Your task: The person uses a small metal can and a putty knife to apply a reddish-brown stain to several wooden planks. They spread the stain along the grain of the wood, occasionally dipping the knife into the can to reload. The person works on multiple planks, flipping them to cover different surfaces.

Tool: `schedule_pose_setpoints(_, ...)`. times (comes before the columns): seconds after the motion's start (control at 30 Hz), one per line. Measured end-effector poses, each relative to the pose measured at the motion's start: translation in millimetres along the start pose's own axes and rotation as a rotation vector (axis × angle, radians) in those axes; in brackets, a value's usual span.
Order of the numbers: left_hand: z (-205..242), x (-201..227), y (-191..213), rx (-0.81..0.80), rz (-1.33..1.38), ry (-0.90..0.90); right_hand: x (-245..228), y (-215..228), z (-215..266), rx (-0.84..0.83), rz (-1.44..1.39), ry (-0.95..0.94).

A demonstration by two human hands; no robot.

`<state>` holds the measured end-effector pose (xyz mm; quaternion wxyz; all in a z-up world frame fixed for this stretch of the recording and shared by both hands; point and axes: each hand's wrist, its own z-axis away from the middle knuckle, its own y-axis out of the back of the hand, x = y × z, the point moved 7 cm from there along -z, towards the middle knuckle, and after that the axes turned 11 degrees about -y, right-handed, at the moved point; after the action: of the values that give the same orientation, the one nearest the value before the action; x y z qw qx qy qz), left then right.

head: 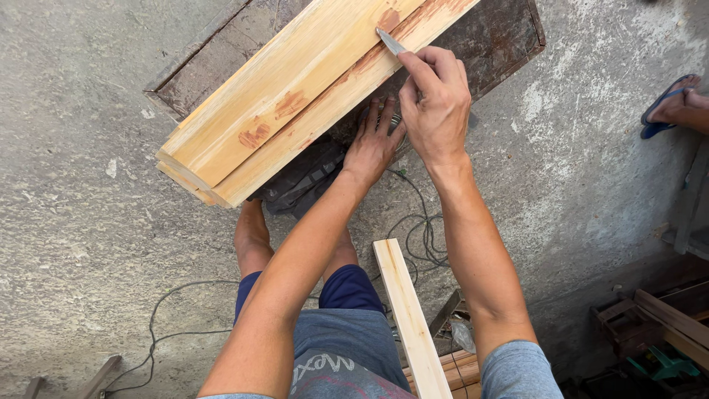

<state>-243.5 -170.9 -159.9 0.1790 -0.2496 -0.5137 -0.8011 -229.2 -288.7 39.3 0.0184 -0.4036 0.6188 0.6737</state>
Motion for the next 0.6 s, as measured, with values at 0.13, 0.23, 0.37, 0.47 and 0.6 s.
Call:
schedule_pose_setpoints(0.13,1,1,-1,0.067,-0.002,-0.014,4,0,3,0.035,0.035,0.041)
schedule_pose_setpoints(0.23,2,0,-2,0.087,-0.006,-0.017,11,2,-3,0.105,0.119,0.032)
schedule_pose_setpoints(0.37,0,-2,-5,0.047,-0.025,-0.008,12,-1,-3,0.144,0.126,0.026)
schedule_pose_setpoints(0.47,-3,0,-3,0.064,-0.033,-0.009,6,-13,3,0.003,0.057,0.038)
schedule_pose_setpoints(0.6,1,0,-7,0.017,-0.026,-0.003,7,-8,-5,0.01,0.08,0.038)
